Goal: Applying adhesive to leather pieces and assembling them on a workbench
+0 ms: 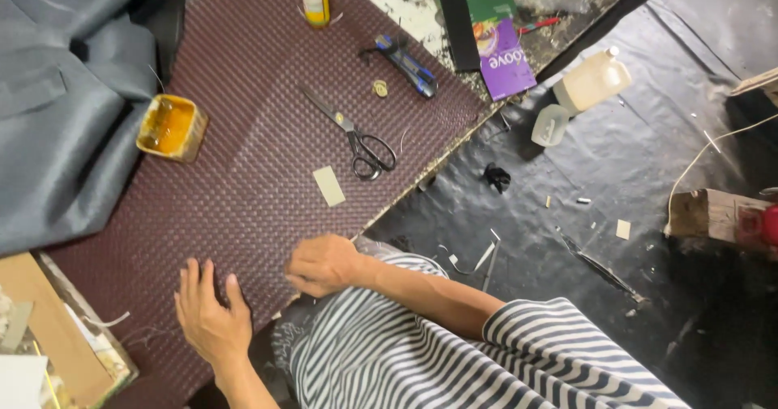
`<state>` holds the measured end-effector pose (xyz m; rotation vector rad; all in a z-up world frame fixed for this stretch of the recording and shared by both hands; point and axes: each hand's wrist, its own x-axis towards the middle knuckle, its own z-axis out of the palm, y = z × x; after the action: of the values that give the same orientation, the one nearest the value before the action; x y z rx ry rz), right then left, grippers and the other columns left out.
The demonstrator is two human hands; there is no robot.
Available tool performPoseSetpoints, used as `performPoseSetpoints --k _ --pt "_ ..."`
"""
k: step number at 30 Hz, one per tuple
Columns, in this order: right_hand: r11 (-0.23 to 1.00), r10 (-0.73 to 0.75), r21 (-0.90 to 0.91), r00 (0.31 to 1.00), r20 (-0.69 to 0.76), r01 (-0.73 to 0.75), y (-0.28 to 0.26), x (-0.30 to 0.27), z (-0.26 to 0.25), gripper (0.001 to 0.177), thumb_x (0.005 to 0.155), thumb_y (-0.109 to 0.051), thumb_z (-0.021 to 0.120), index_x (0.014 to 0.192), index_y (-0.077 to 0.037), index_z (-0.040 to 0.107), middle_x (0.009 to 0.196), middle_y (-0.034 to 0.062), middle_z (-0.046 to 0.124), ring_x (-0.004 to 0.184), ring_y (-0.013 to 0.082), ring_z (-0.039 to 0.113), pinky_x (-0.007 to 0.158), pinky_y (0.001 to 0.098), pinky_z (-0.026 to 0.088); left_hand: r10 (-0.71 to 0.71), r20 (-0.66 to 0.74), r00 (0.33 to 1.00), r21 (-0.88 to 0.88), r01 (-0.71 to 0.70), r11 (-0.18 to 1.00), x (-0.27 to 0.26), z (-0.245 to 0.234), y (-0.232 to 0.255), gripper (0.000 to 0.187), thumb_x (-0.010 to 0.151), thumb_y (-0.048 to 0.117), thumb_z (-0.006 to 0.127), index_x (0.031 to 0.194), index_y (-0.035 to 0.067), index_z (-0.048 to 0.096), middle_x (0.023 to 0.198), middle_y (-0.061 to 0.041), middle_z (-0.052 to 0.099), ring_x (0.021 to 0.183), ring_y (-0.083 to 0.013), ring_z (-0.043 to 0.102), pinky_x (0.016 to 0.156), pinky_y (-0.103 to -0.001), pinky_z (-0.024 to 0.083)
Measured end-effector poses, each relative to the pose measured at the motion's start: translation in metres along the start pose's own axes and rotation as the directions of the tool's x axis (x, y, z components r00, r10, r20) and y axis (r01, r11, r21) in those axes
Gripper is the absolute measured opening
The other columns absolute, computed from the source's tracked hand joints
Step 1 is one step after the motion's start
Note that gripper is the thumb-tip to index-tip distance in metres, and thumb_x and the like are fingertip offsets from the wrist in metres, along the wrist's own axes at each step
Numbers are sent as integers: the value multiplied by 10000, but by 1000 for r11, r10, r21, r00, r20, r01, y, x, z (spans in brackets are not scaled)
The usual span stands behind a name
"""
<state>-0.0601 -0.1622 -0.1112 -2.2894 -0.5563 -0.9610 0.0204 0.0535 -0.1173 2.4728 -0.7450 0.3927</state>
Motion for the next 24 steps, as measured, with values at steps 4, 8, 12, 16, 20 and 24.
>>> performPoseSetpoints --k 4,8,12,16,20,24 --pt "995 -9 -95 1000 -18 8 0 -9 16 263 1020 -143 545 764 -84 546 678 33 534 548 178 506 474 312 432 5 1 1000 -3 -5 1000 -6 -3 0 434 1122 264 545 1372 -67 673 1517 -254 584 1427 -433 517 1152 -594 383" --pt "993 -6 -118 1000 25 9 1 -9 16 275 1020 -167 543 756 -91 550 669 39 569 538 215 534 510 351 471 8 3 1000 -11 -8 1000 -4 -5 2 421 1120 254 551 1360 -68 677 1514 -248 590 1432 -424 516 1158 -592 379" --pt "985 -57 -161 998 13 58 4 -14 16 240 1014 -168 537 785 -99 560 666 16 557 525 199 509 515 340 453 26 -2 1000 -6 -26 1000 -5 -3 3 410 1118 229 575 1354 -88 682 1506 -272 601 1422 -447 528 1163 -603 377" --pt "992 -53 -116 999 0 53 4 -14 11 241 1029 -165 525 807 -76 553 682 38 539 552 226 514 548 354 461 36 5 999 4 -36 999 -7 -1 4 418 1129 237 570 1366 -89 681 1514 -261 603 1429 -443 524 1163 -601 370" --pt "988 -43 -151 998 -41 37 3 -11 8 295 1019 -162 532 734 -96 489 657 34 503 546 224 497 529 348 432 37 11 999 9 -37 999 -6 0 3 413 1136 236 565 1363 -90 678 1517 -270 599 1428 -459 523 1155 -614 375" --pt "985 -61 -165 997 -48 52 2 -9 7 303 1007 -137 546 713 -99 484 629 16 461 515 186 446 495 317 406 15 18 1000 7 -15 1000 -5 -2 6 448 1140 277 543 1362 -88 678 1510 -277 601 1426 -463 523 1150 -622 381"
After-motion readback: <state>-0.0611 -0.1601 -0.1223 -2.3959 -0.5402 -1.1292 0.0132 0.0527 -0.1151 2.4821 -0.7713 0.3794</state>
